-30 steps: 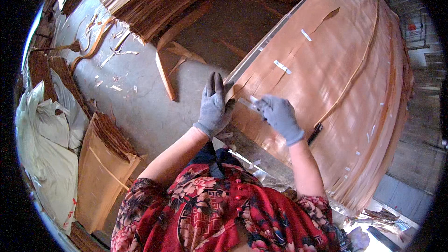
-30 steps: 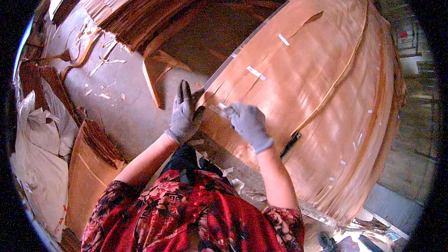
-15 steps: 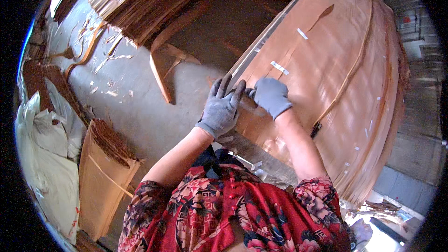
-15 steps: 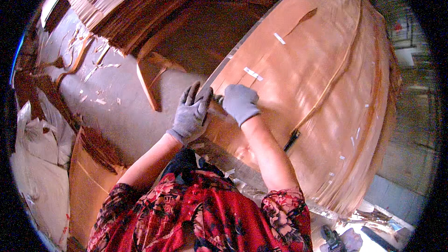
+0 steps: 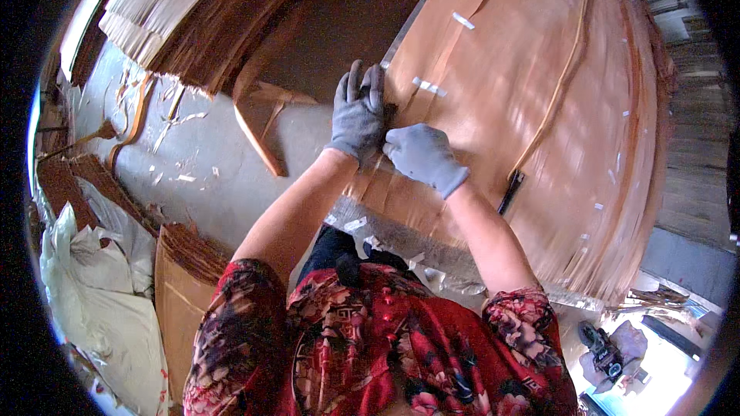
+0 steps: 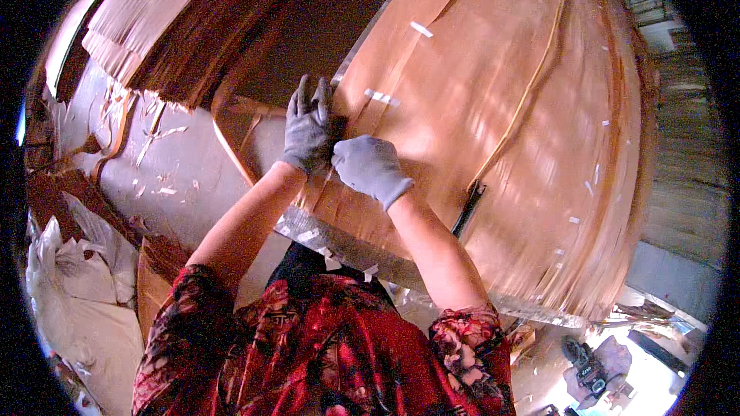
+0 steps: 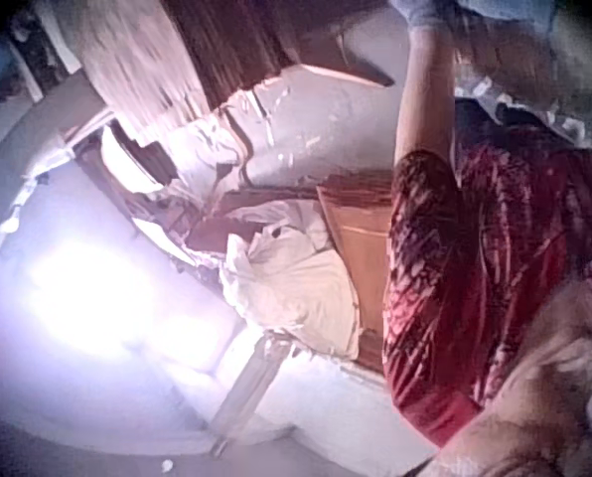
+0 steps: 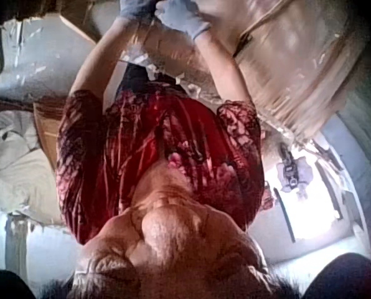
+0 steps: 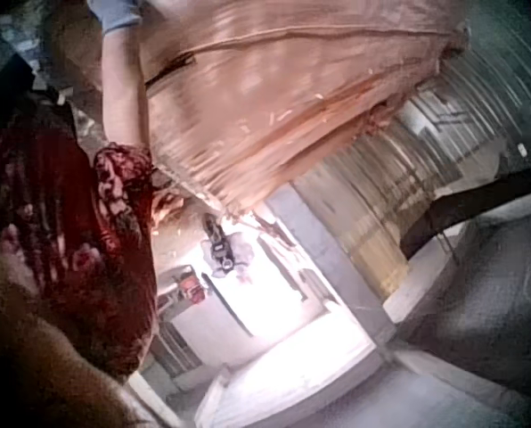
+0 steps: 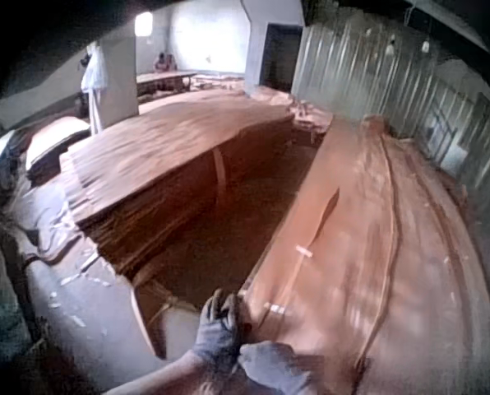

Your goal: The person uses a utility knife to cut strips of white tape and secures thin wooden veneer sheets onto a large curved wooden structure. They repeatedly lift, align, and tape the veneer layers, smoothing them down to ensure adhesion. The person also uses a metal bar to assist in positioning the veneer and handles a roll of tape throughout the process.

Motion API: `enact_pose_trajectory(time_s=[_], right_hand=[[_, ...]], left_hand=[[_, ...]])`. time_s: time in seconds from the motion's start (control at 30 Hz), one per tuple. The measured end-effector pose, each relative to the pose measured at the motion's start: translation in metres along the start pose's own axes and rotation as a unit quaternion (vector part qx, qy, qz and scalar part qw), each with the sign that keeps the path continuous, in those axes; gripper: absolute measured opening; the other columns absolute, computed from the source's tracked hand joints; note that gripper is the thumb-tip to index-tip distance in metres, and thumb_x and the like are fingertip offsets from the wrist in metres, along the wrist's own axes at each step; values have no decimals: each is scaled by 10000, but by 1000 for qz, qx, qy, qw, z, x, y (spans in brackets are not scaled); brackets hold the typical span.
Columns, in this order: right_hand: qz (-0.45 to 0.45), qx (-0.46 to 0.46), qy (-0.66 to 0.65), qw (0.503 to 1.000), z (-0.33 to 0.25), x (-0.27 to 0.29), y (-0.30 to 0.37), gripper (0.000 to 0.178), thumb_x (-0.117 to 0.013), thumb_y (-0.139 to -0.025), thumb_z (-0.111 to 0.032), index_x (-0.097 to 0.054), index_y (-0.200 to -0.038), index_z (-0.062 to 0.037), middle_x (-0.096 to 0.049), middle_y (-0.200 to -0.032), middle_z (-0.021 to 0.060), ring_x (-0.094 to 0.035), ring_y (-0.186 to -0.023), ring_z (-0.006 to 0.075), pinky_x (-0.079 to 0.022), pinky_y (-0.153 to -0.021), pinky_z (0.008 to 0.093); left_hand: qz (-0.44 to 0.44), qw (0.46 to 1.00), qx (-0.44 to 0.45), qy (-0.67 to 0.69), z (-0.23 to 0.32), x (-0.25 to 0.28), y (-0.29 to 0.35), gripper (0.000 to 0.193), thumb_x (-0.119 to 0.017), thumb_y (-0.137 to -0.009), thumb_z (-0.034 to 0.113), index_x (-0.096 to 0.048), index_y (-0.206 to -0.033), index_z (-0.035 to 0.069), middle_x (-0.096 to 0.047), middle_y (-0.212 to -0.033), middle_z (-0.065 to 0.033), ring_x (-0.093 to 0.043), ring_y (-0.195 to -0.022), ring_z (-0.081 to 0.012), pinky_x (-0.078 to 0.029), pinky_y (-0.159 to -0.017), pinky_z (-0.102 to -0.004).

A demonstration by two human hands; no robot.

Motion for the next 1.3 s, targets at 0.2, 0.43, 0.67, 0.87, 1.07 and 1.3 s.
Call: enact_pose_trajectory(time_s=[0.2, 0.43, 0.67, 0.87, 1.07, 1.3], right_hand=[[53, -210, -414, 884, 28, 35, 64, 280, -519, -900, -289, -605, -803, -41, -574, -617, 42, -534, -498, 113, -435, -463, 243], [145, -318, -504, 790, 46, 18, 122, 213, -507, -920, -233, -607, -888, -47, -561, -622, 6, -498, -511, 58, -391, -448, 191], [214, -346, -530, 744, 18, 0, 140, 251, -513, -917, -257, -608, -920, -25, -558, -640, 15, -492, -527, 63, -396, -478, 198], [275, -375, -494, 735, 12, -32, 127, 230, -502, -909, -244, -615, -880, -46, -558, -618, 0, -490, -479, 70, -398, -428, 216], [338, -383, -495, 703, 18, -28, 120, 285, -512, -898, -304, -577, -727, -85, -530, -554, -2, -446, -423, 72, -351, -387, 223], [373, -373, -366, 766, 38, -62, 113, 329, -519, -897, -313, -552, -677, -71, -491, -571, -8, -417, -469, 78, -346, -435, 246]], left_hand=[[2, 999, -45, -8, 2, 14, 3, 751, -574, -793, 384, -272, -1353, -16, -357, -1365, -177, -215, -1314, -374, -178, -1072, -481], [-107, 944, -282, 134, 68, 7, 38, 750, -567, -761, 454, -344, -1331, 21, -384, -1342, -185, -269, -1286, -381, -183, -1064, -521], [-163, 919, -310, 182, 35, 25, 33, 802, -535, -749, 544, -341, -1325, 21, -364, -1363, -185, -271, -1291, -372, -168, -1071, -514], [-113, 922, -343, 138, 30, 42, 28, 746, -512, -757, 568, -360, -1322, 104, -373, -1365, -149, -369, -1237, -328, -219, -1053, -496], [-56, 925, -340, 162, 26, 23, 34, 801, -545, -723, 585, -372, -1299, 57, -379, -1349, -179, -366, -1238, -345, -223, -1054, -498], [-151, 920, -307, 191, 3, 1, 43, 953, -531, -717, 615, -206, -1391, 25, -256, -1425, -199, -241, -1317, -368, -156, -1073, -524]])
Point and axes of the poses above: each hand's wrist, its own y-axis away from the middle knuckle, its own x-axis out of the back of the hand, z = x × y, the point moved 2 cm from there along -y, towards the middle knuckle
